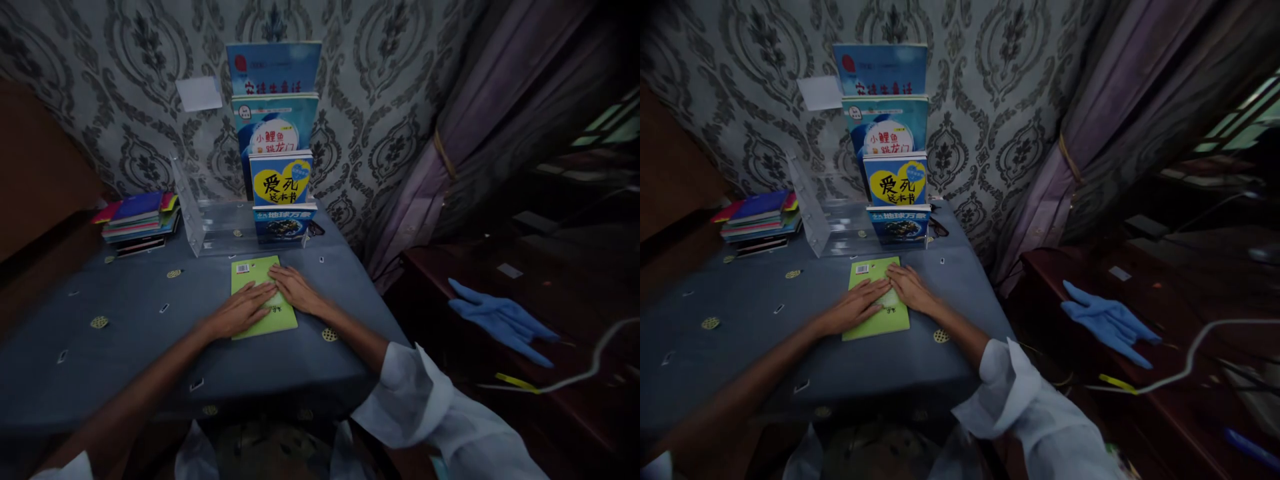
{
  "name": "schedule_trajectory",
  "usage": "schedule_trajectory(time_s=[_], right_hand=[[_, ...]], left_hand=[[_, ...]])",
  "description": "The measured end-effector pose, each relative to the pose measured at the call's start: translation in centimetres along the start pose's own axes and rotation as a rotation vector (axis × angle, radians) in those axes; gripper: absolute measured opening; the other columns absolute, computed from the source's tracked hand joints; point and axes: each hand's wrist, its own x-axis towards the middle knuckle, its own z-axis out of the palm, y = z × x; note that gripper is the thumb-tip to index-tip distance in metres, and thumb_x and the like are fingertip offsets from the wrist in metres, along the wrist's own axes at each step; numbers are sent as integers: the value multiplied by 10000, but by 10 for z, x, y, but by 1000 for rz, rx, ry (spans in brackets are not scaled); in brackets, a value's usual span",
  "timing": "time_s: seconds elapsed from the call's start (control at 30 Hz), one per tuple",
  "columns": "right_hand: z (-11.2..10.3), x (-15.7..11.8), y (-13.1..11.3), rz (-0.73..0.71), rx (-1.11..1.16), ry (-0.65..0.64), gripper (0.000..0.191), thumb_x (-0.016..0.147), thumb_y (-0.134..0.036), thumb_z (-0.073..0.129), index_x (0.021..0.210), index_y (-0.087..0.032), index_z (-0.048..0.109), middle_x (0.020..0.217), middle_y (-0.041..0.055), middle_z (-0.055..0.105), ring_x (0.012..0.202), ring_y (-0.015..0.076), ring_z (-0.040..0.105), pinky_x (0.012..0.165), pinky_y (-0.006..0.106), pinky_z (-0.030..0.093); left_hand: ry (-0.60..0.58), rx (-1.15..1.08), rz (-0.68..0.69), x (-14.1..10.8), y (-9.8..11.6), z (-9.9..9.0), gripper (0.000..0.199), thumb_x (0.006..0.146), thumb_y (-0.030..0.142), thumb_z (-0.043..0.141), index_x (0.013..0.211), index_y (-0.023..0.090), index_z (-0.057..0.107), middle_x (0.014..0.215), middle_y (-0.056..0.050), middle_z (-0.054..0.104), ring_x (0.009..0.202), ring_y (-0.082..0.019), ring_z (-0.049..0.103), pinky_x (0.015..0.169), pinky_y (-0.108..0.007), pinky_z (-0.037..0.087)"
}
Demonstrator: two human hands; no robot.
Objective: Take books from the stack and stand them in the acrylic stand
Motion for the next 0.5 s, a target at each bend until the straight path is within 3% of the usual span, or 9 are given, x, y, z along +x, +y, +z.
schedule_trajectory(time_s=[0.17, 0.27, 0.37, 0.5], right_hand=[[4, 30, 11, 72, -73, -91, 429, 988, -228, 442, 1389, -164, 581, 1482, 147, 541, 1427, 255, 453, 1205, 521, 330], [8, 35, 15, 111, -112, -83, 446, 989, -232, 438, 1399, -113, 567, 1496, 165, 519, 1437, 262, 436, 1214, 513, 320], [10, 28, 16, 119, -155, -52, 449, 994, -235, 432, 1413, -128, 555, 1508, 152, 510, 1442, 259, 429, 1216, 509, 325], [5, 4, 9, 70, -154, -57, 444, 1014, -235, 384, 1419, -171, 555, 1499, 118, 531, 1435, 245, 439, 1204, 498, 356]], left_hand=[[86, 40, -151, 11, -46, -2, 593, 1052, 498, 263, 1520, 165, 412, 1572, -145, 406, 1489, -241, 336, 1214, -480, 278], [129, 41, -223, 8, -67, -1, 619, 1053, 502, 237, 1520, 131, 406, 1575, -175, 390, 1492, -273, 322, 1198, -507, 303], [148, 52, -269, 1, -73, 3, 622, 1054, 495, 235, 1531, 124, 383, 1586, -172, 372, 1506, -284, 283, 1198, -512, 304], [118, 68, -323, -11, -64, 6, 615, 1062, 474, 199, 1562, 141, 330, 1630, -137, 289, 1526, -259, 231, 1223, -480, 266]])
